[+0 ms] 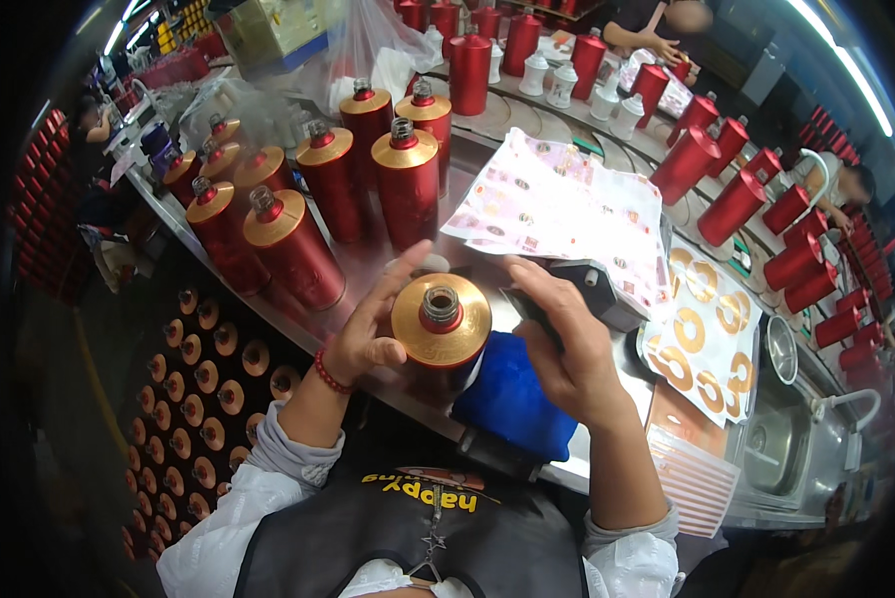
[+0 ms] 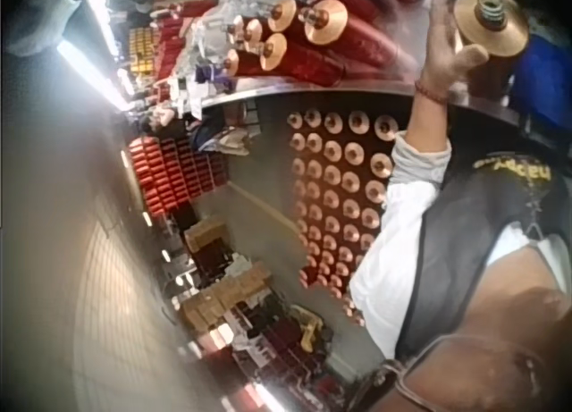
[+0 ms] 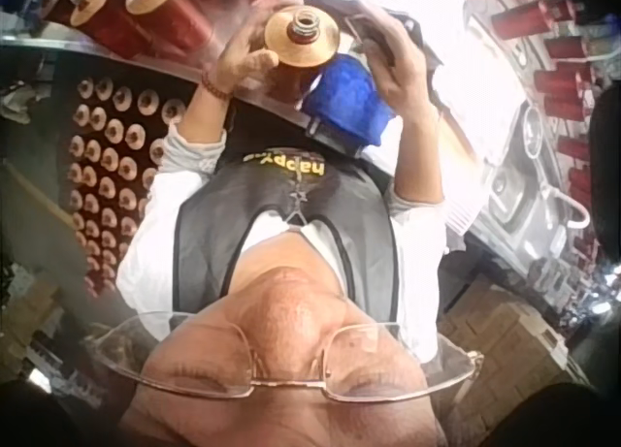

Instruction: The person applies a red label to a red cylindrical bottle, smooths it with a green cloth, and uses a wooden stick to press the edges. The process is repeated for a second bottle.

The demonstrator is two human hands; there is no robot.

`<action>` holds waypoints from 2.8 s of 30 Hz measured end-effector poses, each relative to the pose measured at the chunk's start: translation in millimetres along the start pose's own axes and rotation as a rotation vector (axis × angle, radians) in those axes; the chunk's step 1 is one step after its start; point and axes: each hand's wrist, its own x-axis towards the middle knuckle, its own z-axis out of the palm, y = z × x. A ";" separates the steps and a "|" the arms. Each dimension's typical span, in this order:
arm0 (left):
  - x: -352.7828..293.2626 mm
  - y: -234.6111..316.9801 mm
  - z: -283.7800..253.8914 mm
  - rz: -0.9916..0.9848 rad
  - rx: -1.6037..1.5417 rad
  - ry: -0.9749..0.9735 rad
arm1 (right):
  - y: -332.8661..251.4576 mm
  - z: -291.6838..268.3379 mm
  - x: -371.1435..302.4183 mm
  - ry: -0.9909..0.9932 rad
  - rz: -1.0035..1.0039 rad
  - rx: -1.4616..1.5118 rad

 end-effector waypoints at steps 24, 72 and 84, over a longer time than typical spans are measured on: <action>-9.1 2.9 69.8 0.227 0.413 0.421 | -3.2 65.4 -16.8 0.214 -0.181 -0.285; 0.7 -24.7 21.1 0.186 0.511 0.189 | -16.7 17.1 -47.8 0.207 0.006 -0.289; 57.2 -45.3 100.3 -0.545 -0.026 0.085 | -16.5 1.9 -116.1 0.120 0.455 -0.206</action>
